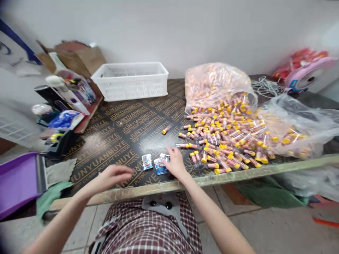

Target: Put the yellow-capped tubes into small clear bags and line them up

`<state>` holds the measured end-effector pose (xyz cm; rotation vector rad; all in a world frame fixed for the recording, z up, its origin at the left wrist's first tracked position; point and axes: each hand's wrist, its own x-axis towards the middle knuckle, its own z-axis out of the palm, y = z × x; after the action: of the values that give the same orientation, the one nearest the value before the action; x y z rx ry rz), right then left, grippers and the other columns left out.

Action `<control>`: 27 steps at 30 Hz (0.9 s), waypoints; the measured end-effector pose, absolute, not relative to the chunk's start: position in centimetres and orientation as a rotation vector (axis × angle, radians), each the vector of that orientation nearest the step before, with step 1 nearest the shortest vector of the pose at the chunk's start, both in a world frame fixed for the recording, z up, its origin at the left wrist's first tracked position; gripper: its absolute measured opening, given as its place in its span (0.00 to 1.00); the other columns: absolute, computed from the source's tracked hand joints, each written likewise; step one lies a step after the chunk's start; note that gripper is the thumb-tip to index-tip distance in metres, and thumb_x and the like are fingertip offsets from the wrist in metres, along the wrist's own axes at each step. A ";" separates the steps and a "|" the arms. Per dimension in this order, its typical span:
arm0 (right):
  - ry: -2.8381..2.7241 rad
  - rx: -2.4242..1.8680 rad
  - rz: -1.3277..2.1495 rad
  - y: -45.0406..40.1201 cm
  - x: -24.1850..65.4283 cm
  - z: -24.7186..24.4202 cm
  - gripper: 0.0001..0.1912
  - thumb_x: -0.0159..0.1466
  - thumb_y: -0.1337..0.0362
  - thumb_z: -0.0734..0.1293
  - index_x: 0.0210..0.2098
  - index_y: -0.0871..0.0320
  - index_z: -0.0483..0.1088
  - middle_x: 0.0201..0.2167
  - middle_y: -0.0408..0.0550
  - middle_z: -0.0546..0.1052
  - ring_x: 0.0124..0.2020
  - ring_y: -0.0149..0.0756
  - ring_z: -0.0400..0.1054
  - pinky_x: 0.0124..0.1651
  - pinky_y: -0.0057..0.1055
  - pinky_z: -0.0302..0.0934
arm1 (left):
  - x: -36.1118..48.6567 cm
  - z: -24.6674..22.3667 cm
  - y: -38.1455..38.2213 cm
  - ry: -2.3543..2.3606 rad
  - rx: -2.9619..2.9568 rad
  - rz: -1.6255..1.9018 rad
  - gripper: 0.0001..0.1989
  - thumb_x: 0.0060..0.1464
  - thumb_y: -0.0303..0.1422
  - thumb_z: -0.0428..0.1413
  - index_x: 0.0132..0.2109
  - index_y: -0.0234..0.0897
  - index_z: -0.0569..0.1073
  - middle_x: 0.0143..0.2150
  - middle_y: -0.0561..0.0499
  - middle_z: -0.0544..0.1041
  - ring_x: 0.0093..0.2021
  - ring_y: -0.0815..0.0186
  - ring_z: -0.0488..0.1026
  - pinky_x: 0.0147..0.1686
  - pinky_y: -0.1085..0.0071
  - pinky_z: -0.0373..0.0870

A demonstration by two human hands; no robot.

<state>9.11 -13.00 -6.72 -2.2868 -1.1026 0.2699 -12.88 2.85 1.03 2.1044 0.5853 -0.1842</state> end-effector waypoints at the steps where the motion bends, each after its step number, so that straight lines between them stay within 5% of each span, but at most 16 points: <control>1: -1.097 -2.292 0.262 -12.8 9.7 -6.6 0.30 0.52 0.60 0.71 0.53 0.56 0.65 0.46 0.54 0.66 0.49 0.47 0.61 0.51 0.40 0.56 | -10.7 0.6 3.2 0.590 2.238 -0.117 0.18 0.52 0.45 0.50 0.41 0.37 0.75 0.40 0.49 0.77 0.44 0.60 0.71 0.44 0.70 0.65; 4: -1.126 -2.283 0.300 -12.0 10.8 -6.6 0.25 0.45 0.58 0.76 0.42 0.57 0.73 0.37 0.50 0.69 0.43 0.45 0.64 0.47 0.39 0.58 | -6.0 -1.6 3.6 0.705 2.373 -0.015 0.23 0.40 0.43 0.61 0.42 0.32 0.74 0.46 0.40 0.73 0.51 0.51 0.66 0.51 0.64 0.60; 8: -1.141 -2.209 0.323 -11.1 10.3 -6.5 0.21 0.45 0.62 0.75 0.38 0.57 0.74 0.33 0.47 0.70 0.41 0.41 0.65 0.47 0.36 0.57 | -3.7 -3.6 3.6 0.813 2.439 0.015 0.27 0.28 0.37 0.67 0.38 0.30 0.73 0.43 0.39 0.72 0.48 0.48 0.68 0.45 0.64 0.62; 14: -1.061 -2.005 0.299 -10.5 7.3 -5.8 0.16 0.52 0.64 0.71 0.41 0.58 0.73 0.39 0.51 0.74 0.45 0.43 0.66 0.50 0.42 0.56 | -3.9 -4.5 3.1 0.802 2.388 0.056 0.26 0.29 0.32 0.67 0.38 0.35 0.67 0.28 0.55 0.71 0.33 0.63 0.71 0.32 0.73 0.62; 18: -1.009 -1.842 0.353 -10.7 6.2 -5.4 0.20 0.56 0.66 0.67 0.49 0.57 0.69 0.34 0.46 0.77 0.33 0.34 0.70 0.41 0.33 0.63 | -3.4 -4.1 1.6 0.657 2.105 0.325 0.23 0.34 0.31 0.64 0.38 0.37 0.64 0.29 0.58 0.72 0.31 0.68 0.70 0.31 0.74 0.63; 21: -0.978 -1.754 0.384 -12.4 7.3 -5.2 0.12 0.58 0.65 0.66 0.42 0.59 0.72 0.29 0.44 0.77 0.29 0.32 0.70 0.35 0.28 0.65 | -2.6 -3.2 0.6 0.452 1.902 0.361 0.28 0.34 0.32 0.65 0.45 0.37 0.65 0.31 0.56 0.72 0.30 0.68 0.70 0.31 0.73 0.65; 24: -0.928 -1.724 0.349 -15.9 9.5 -5.4 0.10 0.59 0.63 0.64 0.39 0.59 0.72 0.33 0.46 0.77 0.34 0.35 0.71 0.39 0.32 0.66 | -1.6 -3.3 0.6 0.447 1.899 0.307 0.36 0.35 0.34 0.65 0.54 0.36 0.64 0.40 0.48 0.74 0.37 0.64 0.71 0.36 0.70 0.67; 27: -0.921 -1.757 0.301 -20.2 11.5 -6.1 0.09 0.58 0.68 0.62 0.35 0.58 0.74 0.41 0.50 0.77 0.44 0.38 0.70 0.50 0.40 0.62 | -1.1 -4.7 1.3 0.580 2.089 0.204 0.20 0.45 0.35 0.60 0.47 0.33 0.72 0.41 0.44 0.74 0.39 0.62 0.71 0.40 0.67 0.66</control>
<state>11.49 -20.18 -6.12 -1.7573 -0.9206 0.3014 -1.06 1.27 -4.68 2.0894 0.5802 0.2039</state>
